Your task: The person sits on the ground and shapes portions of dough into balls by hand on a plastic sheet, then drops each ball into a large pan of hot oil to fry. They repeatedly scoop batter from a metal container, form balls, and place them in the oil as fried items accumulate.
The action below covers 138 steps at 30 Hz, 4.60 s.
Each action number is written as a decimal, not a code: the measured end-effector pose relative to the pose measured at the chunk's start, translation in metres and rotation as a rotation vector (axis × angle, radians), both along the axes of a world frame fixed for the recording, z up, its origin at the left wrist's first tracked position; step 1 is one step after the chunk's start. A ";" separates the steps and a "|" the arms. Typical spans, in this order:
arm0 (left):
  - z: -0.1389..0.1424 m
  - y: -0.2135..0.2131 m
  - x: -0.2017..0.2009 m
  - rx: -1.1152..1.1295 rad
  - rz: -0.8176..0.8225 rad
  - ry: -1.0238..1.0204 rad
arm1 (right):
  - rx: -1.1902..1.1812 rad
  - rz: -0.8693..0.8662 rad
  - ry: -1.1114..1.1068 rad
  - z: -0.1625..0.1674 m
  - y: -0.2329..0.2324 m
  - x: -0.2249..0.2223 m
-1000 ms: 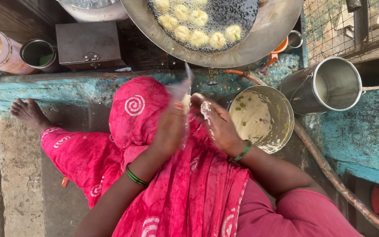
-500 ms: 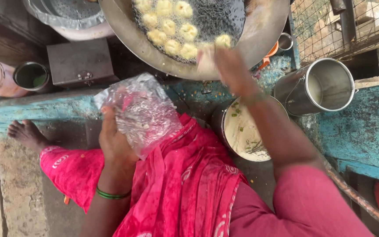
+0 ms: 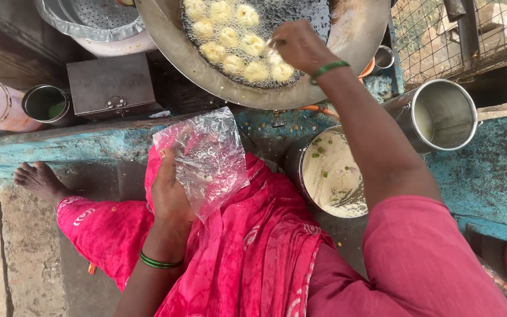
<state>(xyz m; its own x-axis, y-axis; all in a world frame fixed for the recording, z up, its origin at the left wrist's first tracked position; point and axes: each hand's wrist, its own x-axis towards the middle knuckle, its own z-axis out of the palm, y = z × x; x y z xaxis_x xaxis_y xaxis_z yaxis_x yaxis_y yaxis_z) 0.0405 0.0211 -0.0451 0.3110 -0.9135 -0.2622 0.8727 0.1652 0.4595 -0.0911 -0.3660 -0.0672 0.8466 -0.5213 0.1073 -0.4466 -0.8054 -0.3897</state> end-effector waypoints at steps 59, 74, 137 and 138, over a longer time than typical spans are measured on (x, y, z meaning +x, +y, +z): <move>-0.012 -0.018 -0.049 -0.095 -0.045 0.280 | -0.230 0.543 -0.296 0.080 0.251 -0.071; -0.030 -0.012 -0.050 0.026 -0.019 -0.300 | 0.451 -0.082 -0.592 0.039 0.264 -0.067; 0.006 -0.019 -0.027 -0.025 0.036 0.067 | 0.542 -0.351 0.614 0.034 0.238 -0.233; 0.003 -0.019 -0.029 -0.031 0.025 0.063 | 0.453 -0.234 0.317 0.053 0.237 -0.216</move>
<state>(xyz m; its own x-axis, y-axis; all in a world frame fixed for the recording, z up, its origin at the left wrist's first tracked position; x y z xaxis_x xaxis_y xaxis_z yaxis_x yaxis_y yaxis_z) 0.0116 0.0026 -0.0418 0.3172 -0.9139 -0.2532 0.8951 0.2003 0.3984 -0.3075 -0.1289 -0.0140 0.6583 -0.6324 -0.4084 -0.7425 -0.4563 -0.4903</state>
